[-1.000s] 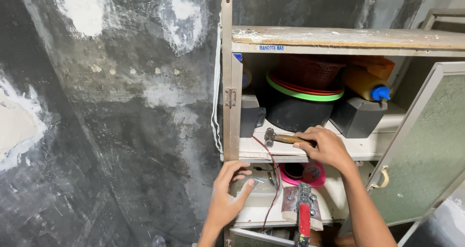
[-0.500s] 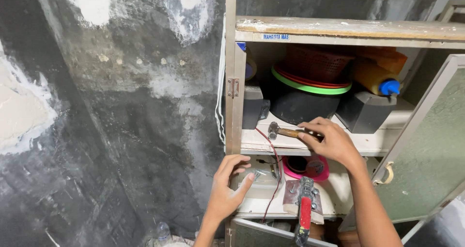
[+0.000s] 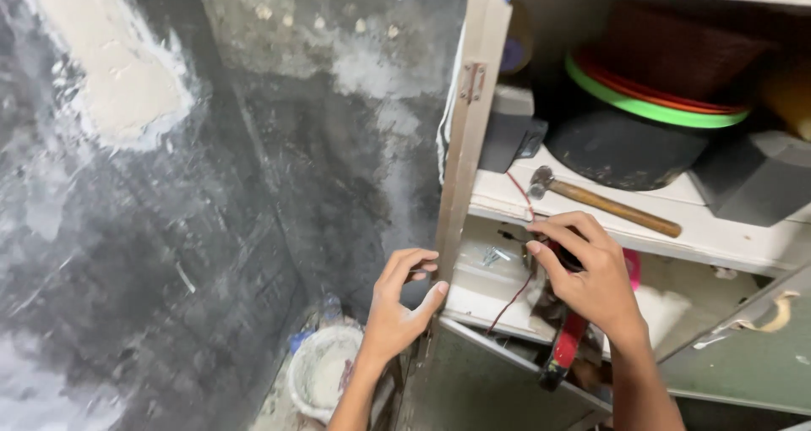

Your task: The person scoops putty from a bucket with a putty knife and applies it onto a wall.

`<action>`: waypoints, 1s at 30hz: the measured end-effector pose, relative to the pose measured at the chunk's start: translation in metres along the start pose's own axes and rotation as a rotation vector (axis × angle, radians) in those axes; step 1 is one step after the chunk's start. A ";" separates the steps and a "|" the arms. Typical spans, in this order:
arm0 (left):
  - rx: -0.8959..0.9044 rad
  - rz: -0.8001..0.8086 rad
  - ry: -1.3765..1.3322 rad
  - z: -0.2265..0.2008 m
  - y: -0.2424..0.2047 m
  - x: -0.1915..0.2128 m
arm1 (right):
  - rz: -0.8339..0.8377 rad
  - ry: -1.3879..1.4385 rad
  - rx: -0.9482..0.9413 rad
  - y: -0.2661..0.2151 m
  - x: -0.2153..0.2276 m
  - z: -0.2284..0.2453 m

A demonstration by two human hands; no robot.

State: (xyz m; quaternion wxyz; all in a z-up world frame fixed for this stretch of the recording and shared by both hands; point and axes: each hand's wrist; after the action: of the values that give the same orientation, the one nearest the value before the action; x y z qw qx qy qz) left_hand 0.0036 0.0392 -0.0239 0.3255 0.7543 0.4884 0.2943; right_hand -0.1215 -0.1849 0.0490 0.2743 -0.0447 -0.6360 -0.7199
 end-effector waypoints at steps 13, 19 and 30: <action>0.212 -0.181 0.218 0.008 -0.098 0.057 | 0.516 0.417 0.249 -0.068 -0.109 0.083; 0.289 -0.228 0.285 0.032 -0.149 0.104 | 0.546 0.432 0.434 -0.120 -0.175 0.134; 0.456 -0.158 0.453 0.083 -0.252 0.215 | 0.660 0.201 0.053 -0.164 -0.224 0.180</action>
State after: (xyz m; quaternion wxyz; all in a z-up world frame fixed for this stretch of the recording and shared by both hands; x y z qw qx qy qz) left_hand 0.0047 0.2998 -0.2437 0.0531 0.6830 0.6586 0.3114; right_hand -0.0573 0.0671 -0.1558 0.5546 -0.1699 -0.5755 -0.5765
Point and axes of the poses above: each hand's wrist, its own y-axis towards the middle knuckle, its own x-axis out of the back of the hand, z = x × y, and after that the axes turned 1 degree about -x, right-handed
